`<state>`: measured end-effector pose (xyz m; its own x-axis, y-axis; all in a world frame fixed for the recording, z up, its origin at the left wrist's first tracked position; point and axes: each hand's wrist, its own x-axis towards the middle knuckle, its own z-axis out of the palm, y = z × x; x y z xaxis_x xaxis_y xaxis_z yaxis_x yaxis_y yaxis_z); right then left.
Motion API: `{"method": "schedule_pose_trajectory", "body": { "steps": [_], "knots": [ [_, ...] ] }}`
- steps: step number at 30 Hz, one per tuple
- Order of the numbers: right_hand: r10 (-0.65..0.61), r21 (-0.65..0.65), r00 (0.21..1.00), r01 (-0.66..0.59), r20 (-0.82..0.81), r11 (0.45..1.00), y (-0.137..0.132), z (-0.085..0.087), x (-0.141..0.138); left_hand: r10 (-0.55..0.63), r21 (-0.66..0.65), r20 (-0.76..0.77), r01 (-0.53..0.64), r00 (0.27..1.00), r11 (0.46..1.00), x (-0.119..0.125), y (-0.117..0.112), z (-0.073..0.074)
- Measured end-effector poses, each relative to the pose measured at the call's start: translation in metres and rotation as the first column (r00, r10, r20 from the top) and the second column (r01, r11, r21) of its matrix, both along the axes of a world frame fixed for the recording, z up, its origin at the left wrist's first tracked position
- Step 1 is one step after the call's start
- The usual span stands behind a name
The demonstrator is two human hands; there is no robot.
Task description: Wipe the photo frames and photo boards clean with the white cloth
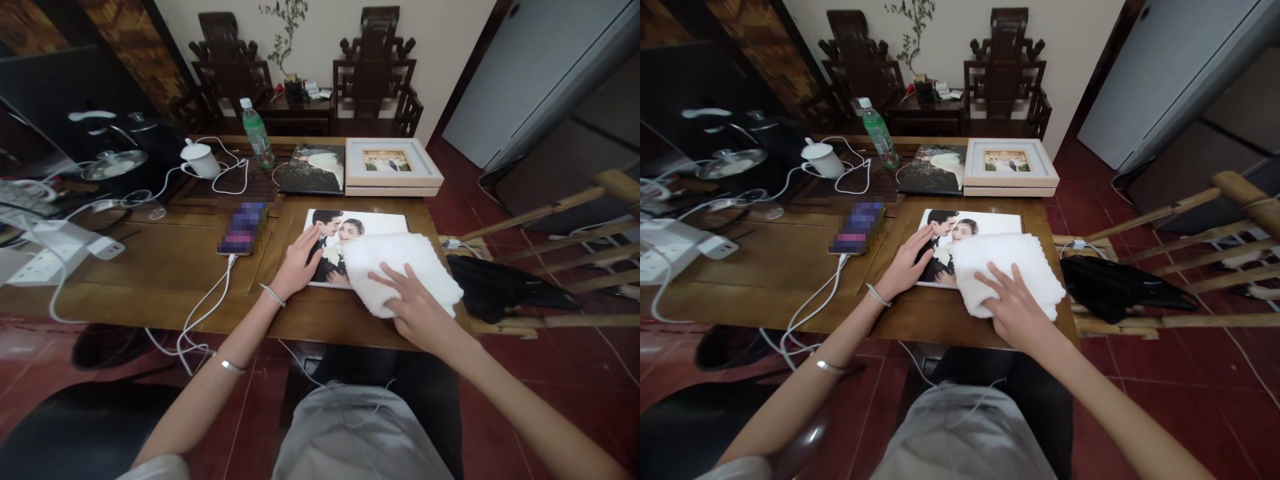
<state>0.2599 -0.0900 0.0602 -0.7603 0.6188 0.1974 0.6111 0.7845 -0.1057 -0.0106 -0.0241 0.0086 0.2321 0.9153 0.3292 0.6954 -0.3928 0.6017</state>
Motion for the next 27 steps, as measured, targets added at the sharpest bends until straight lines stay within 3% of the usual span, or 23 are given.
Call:
{"method": "schedule_pose_trajectory", "body": {
  "steps": [4, 11, 15, 19, 27],
  "knots": [
    [-0.016, -0.038, 0.999, 0.015, -0.035, 0.999, 0.022, -0.002, 0.005, -0.002, 0.003, 0.001, 0.002, 1.000, 1.000, 0.000, 0.000, 0.000],
    [-0.192, -0.057, 0.981, 0.189, -0.042, 0.980, 0.081, -0.006, 0.008, -0.009, -0.002, 0.007, 0.009, 1.000, 1.000, -0.001, 0.001, -0.002],
    [-0.247, -0.031, 0.969, 0.247, -0.017, 0.969, 0.099, -0.010, 0.007, -0.012, -0.005, 0.003, 0.012, 1.000, 1.000, -0.002, 0.002, -0.002],
    [-0.239, 0.009, 0.971, 0.240, -0.027, 0.971, 0.092, -0.015, 0.003, -0.006, -0.010, 0.000, 0.006, 1.000, 1.000, -0.001, 0.002, -0.002],
    [-0.167, 0.068, 0.985, 0.170, -0.047, 0.983, 0.044, -0.015, 0.007, -0.013, 0.007, 0.007, 0.013, 1.000, 1.000, -0.001, 0.001, 0.000]
  ]
}}
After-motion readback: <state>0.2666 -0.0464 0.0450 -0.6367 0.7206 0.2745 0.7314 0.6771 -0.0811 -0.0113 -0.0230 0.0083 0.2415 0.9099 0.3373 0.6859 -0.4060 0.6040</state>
